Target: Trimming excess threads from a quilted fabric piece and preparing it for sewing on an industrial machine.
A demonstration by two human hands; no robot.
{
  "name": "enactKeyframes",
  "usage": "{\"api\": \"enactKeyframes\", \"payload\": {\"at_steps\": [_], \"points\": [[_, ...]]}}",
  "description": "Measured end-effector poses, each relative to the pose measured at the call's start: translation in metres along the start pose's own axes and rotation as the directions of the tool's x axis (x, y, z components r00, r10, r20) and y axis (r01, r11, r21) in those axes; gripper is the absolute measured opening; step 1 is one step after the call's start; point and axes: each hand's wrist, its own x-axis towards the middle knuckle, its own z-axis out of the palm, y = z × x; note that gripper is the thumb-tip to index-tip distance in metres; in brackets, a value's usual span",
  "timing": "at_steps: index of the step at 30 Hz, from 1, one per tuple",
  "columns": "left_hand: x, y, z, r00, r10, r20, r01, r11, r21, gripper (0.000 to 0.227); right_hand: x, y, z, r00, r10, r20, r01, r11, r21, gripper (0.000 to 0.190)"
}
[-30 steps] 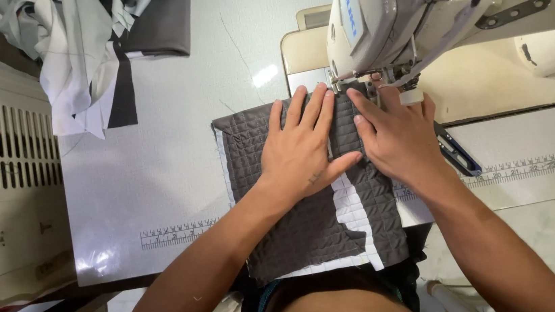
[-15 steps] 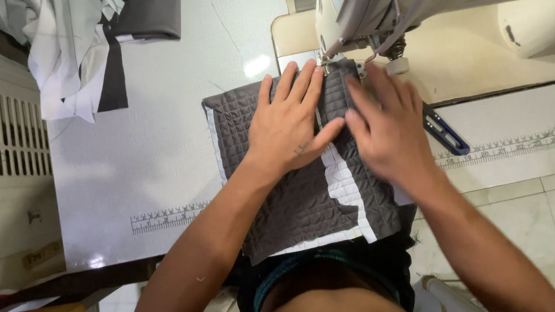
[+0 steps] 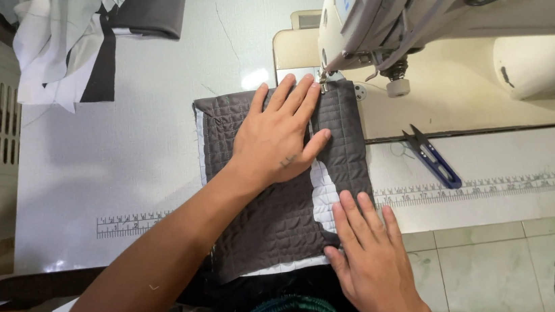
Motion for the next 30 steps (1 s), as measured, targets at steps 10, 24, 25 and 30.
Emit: {"api": "enactKeyframes", "payload": {"at_steps": [10, 24, 25, 30], "points": [[0.009, -0.005, 0.001, 0.999, -0.012, 0.038, 0.012, 1.0, -0.014, 0.082, 0.003, 0.008, 0.005, 1.0, -0.027, 0.013, 0.027, 0.999, -0.026, 0.072], [0.05, -0.04, 0.017, 0.99, -0.026, 0.14, 0.03, 0.999, -0.029, 0.072, 0.051, 0.019, 0.005, 0.999, -0.011, 0.045, 0.01, 1.0, 0.013, 0.066], [0.053, -0.043, 0.018, 0.99, -0.025, 0.141, 0.029, 0.999, -0.031, 0.072, 0.054, 0.02, 0.006, 0.999, -0.009, 0.046, 0.009, 1.0, 0.012, 0.066], [0.067, -0.057, 0.023, 0.995, -0.001, 0.095, 0.003, 1.0, -0.021, 0.074, 0.072, 0.024, 0.007, 0.999, -0.013, 0.042, 0.014, 1.0, -0.017, 0.065]]}}
